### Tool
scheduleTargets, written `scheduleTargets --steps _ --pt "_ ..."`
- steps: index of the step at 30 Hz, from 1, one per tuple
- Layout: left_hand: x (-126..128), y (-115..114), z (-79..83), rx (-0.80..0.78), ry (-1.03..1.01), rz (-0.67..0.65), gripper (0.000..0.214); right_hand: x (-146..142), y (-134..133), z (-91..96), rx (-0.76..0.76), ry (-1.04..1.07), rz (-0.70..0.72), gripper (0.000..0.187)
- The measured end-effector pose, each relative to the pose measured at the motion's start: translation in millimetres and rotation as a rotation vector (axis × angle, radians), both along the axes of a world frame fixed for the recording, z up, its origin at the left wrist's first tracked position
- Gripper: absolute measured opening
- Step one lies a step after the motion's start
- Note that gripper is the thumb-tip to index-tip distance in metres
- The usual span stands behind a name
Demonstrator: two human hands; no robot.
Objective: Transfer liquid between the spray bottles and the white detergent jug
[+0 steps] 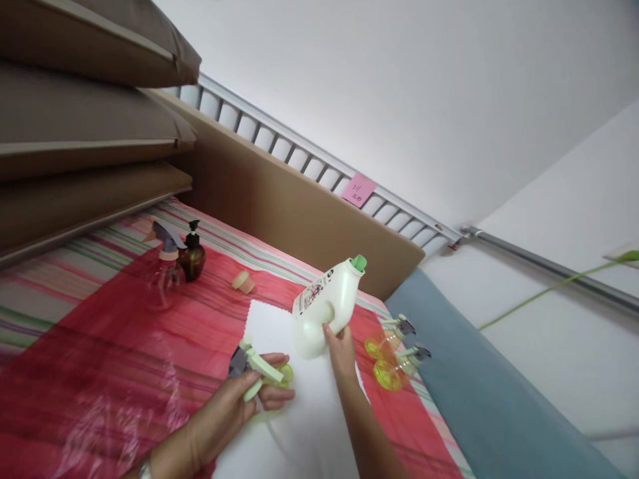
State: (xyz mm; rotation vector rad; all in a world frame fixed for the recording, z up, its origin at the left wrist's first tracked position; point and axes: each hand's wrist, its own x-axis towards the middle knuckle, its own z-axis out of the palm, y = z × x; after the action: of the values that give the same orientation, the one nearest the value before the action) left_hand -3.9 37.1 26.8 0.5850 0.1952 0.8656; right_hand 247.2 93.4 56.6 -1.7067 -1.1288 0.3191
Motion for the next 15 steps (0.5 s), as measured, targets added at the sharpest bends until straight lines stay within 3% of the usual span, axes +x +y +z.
scheduleTargets --steps 2,5,9,12,15 --pt "-1 0 0.5 0.001 0.002 0.007 0.046 1 -20 1.8 0.009 -0.035 0.007 0.053" --pt "-2 -2 4.1 0.0 0.014 0.018 0.045 -7 -61 6.8 -0.019 -0.08 0.034 0.046" --pt "-3 -5 10.0 -0.004 0.036 0.023 0.046 -34 -106 25.6 -0.083 -0.224 0.237 0.027" --pt "-4 -6 11.4 0.0 0.04 0.03 0.045 -59 -113 45.9 -0.078 -0.311 0.399 0.022" --pt "-4 -6 8.9 0.021 0.032 0.021 0.043 -82 -103 64.2 -0.113 -0.309 0.499 0.022"
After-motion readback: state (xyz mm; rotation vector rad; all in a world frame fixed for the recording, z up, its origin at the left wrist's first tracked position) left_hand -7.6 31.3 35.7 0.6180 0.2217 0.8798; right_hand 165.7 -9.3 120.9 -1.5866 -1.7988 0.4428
